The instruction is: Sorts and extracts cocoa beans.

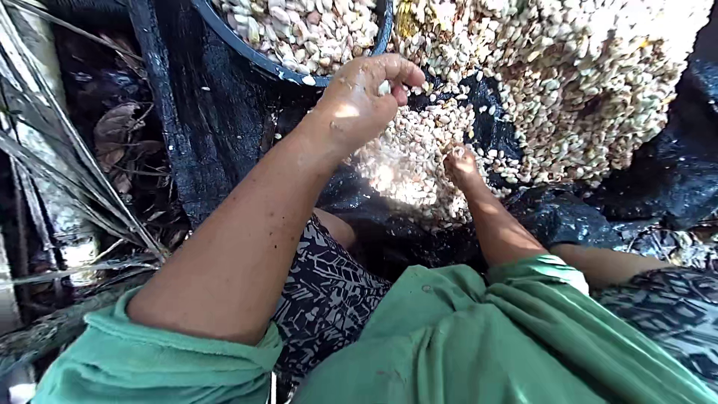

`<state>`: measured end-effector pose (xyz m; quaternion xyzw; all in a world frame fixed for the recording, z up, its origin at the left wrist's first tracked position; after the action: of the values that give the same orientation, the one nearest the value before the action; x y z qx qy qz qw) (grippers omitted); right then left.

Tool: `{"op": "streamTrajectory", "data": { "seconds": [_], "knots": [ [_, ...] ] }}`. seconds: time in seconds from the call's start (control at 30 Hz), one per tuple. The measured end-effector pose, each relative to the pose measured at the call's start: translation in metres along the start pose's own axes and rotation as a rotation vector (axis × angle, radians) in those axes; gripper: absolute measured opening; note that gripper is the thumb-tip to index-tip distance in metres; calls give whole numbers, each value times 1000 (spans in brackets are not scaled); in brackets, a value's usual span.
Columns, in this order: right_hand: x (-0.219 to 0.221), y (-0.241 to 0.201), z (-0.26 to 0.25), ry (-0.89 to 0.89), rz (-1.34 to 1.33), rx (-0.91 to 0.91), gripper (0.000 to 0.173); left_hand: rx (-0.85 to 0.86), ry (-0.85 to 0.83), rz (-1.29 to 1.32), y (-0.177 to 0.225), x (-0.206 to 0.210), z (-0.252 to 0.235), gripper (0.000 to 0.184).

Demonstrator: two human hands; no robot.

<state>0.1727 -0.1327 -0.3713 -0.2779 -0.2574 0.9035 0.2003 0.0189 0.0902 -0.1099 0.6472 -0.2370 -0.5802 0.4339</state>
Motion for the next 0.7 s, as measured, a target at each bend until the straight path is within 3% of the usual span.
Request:
{"op": "streamTrajectory", "data": {
  "seconds": [0.1, 0.2, 0.3, 0.4, 0.53, 0.7],
  "knots": [
    [3, -53, 30, -336, -761, -104, 47, -14, 14, 16, 4, 1, -6, 31],
    [1, -107, 61, -658, -1105, -341, 69, 20, -26, 61, 10, 7, -12, 28],
    [-5, -148, 98, -680, -1106, -495, 73, 76, -125, 121, 14, 18, -13, 33],
    [-11, -168, 125, -728, -1112, -533, 75, -34, -239, 198, 23, 27, -14, 54],
    [-19, -185, 141, -773, -1156, -631, 80, -228, -254, 253, 32, 35, -15, 33],
    [-48, -186, 145, -673, -1088, -712, 83, -106, -223, 130, 41, 23, -20, 25]
  ]
}}
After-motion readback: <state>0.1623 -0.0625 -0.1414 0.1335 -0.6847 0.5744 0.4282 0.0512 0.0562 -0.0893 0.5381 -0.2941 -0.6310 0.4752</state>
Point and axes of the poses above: each hand's wrist, its own z-axis away from the middle knuckle, its own x-axis out of the palm, y = z × x, the point moved 3 cm from there along -z, towards the middle knuckle, and after that the axes turned 14 degrees about x, right-handed, at the moved point
